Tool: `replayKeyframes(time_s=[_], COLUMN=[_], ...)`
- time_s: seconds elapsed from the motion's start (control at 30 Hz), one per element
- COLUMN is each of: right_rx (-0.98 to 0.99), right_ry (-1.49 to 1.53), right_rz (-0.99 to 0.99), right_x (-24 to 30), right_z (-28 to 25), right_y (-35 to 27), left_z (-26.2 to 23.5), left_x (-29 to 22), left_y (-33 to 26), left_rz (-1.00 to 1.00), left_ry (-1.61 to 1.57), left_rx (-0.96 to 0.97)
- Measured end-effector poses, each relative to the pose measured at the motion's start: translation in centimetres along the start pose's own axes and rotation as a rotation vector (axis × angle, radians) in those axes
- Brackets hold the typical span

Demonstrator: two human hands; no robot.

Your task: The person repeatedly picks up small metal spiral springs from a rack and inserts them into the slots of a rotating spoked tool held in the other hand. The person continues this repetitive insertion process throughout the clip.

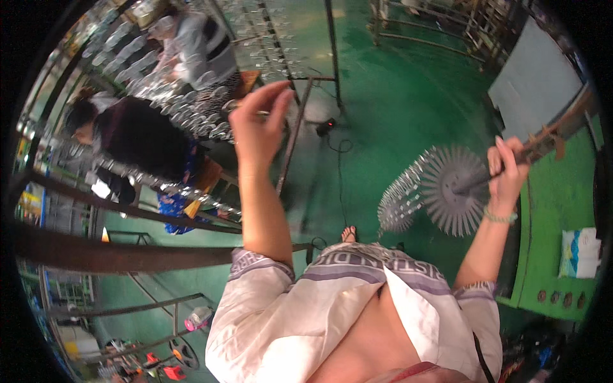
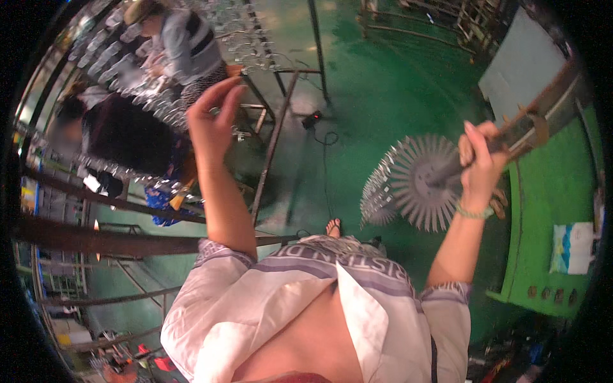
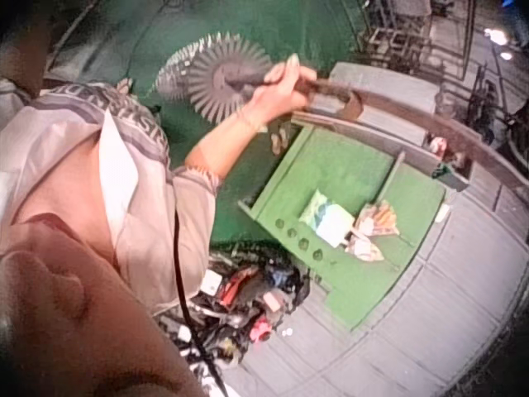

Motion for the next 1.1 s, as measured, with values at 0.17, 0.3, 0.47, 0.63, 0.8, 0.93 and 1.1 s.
replayKeyframes(time_s=[0.17, 0.3, 0.47, 0.63, 0.8, 0.93, 1.1], right_rx=[0.154, 0.32, 0.584, 0.747, 0.87, 0.883, 0.91], right_ry=[0.05, 0.116, 0.184, 0.22, 0.271, 0.312, 0.323], right_rz=[0.004, 0.026, 0.034, 0.042, 0.13, 0.071, 0.102], right_x=[-3.4, -5.2, -7.4, -8.3, -9.7, -9.6, -9.7], right_z=[-0.1, 1.5, 2.6, 4.5, 6.1, 6.7, 7.9], right_y=[4.3, 8.5, 13.8, 16.6, 17.5, 17.8, 17.9], left_z=[2.9, 5.2, 7.3, 6.9, 2.9, -1.1, -7.8], left_x=[1.2, 3.2, 5.4, 6.5, 6.5, 2.4, -1.7], left_y=[0.5, -0.8, -3.8, -6.8, -6.5, -1.1, 8.5], left_rz=[-0.054, -0.179, -0.321, -0.461, -0.396, -0.17, 0.217], left_ry=[-0.013, 0.117, 0.152, 0.217, 0.25, 0.264, 0.328], left_rx=[0.062, 0.189, 0.205, 0.191, 0.049, -0.219, -0.581])
Point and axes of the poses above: each hand's wrist, its own y-axis towards the middle knuckle, its own z-axis out of the palm, x = y × z, the point moved 1 cm from there along y, towards the middle knuckle, and after that the axes turned 3 degrees about -y, right-handed, at the moved point
